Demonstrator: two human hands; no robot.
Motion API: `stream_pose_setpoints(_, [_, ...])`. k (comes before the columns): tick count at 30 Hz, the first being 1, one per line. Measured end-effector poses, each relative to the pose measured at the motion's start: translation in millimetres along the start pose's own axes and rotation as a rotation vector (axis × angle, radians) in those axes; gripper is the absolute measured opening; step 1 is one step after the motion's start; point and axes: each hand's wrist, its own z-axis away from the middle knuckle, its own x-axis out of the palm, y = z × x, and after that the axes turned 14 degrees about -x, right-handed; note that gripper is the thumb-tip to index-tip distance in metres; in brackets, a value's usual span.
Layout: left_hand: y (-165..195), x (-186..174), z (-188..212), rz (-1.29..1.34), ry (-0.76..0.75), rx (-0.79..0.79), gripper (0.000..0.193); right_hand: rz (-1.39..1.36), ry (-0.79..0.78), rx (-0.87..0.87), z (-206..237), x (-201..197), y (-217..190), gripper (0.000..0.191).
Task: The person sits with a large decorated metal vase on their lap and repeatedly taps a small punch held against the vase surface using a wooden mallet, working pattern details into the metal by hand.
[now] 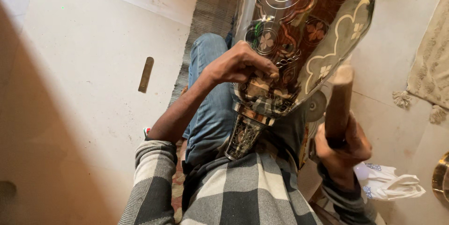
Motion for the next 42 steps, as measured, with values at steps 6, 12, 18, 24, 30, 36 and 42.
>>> stream_pose_setpoints(6, [-7, 7, 5, -0.088, 0.000, -0.146, 0.051, 0.047, -0.084, -0.199, -22, 2, 14, 0.072])
stream_pose_setpoints(12, [0, 19, 17, 0.077, 0.250, -0.132, 0.044, -0.050, -0.224, 0.011, -76, -1, -2, 0.051])
stream_pose_setpoints(18, [16, 53, 25, 0.281, 0.642, -0.247, 0.050, -0.123, -0.502, 0.137, -173, 2, -14, 0.069])
stream_pose_setpoints(24, [27, 86, 26, 0.533, 0.959, -0.349, 0.056, 0.231, -0.754, -0.450, -244, 33, -14, 0.079])
stream_pose_setpoints(30, [22, 96, 28, 0.476, 1.128, -0.467, 0.043, 0.752, -0.951, -0.923, -266, 50, -9, 0.094])
stream_pose_setpoints(36, [27, 92, 26, 0.728, 1.203, -0.422, 0.037, 0.036, -0.888, -0.340, -243, 39, 12, 0.086])
stream_pose_setpoints(42, [33, 84, 6, 0.585, 0.832, -0.392, 0.050, -0.540, -0.661, 0.045, -189, 13, 28, 0.079])
